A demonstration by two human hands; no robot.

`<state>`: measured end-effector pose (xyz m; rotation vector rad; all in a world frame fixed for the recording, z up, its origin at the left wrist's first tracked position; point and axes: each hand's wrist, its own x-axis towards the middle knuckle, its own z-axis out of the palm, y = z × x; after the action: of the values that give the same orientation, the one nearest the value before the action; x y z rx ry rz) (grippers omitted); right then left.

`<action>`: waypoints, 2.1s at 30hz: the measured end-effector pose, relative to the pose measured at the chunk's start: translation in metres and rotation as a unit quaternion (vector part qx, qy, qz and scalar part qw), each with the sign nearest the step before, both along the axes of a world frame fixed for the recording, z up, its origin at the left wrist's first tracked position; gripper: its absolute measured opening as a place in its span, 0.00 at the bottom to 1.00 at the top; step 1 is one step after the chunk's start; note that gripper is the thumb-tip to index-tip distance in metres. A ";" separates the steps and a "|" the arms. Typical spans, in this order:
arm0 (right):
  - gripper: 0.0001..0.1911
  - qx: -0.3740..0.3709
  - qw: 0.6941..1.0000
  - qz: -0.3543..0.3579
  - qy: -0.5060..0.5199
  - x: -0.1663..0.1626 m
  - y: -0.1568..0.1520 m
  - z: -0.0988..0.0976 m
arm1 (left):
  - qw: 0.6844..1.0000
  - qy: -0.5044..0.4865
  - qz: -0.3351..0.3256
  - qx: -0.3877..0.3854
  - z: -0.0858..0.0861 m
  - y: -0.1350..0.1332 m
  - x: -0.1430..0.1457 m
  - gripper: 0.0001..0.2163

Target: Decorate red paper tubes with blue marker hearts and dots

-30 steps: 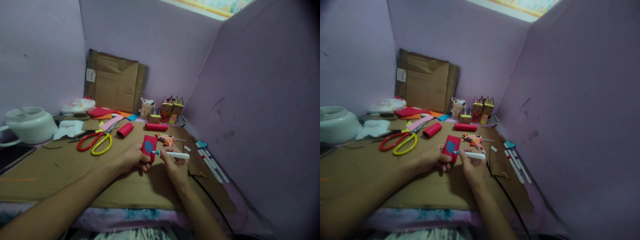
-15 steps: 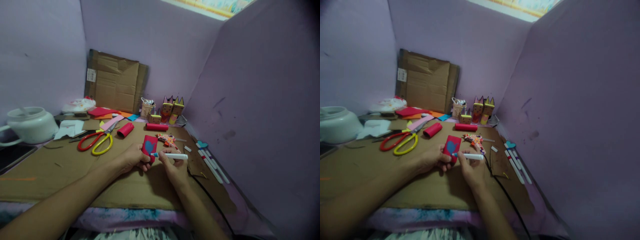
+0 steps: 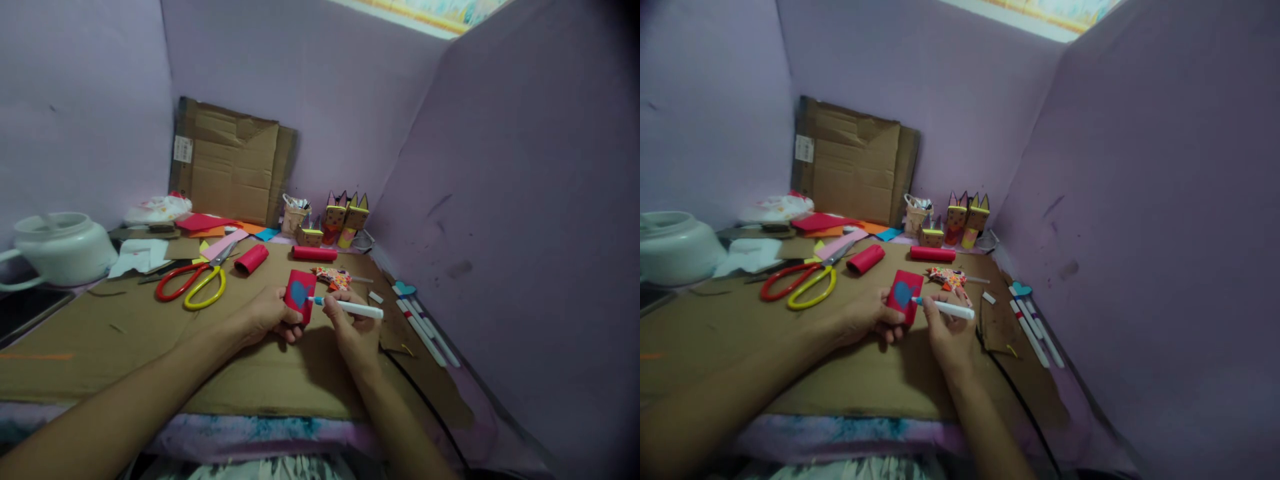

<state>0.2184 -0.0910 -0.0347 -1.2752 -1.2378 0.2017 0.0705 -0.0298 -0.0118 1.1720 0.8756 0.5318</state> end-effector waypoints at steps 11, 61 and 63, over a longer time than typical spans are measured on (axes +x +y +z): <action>0.10 -0.014 0.999 0.042 0.004 -0.004 -0.002 0.001 | 1.000 -0.014 -0.010 0.012 -0.002 0.000 -0.002 0.10; 0.10 0.006 1.000 -0.010 0.009 0.001 0.002 0.000 | 1.000 -0.002 -0.006 -0.001 -0.003 0.001 -0.001 0.08; 0.10 0.005 1.000 -0.008 0.016 0.002 0.002 -0.001 | 1.000 0.001 -0.003 -0.003 -0.003 0.001 -0.001 0.08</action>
<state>0.2201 -0.0885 -0.0356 -1.2676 -1.2007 0.2035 0.0694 -0.0289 -0.0145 1.1689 0.8751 0.5234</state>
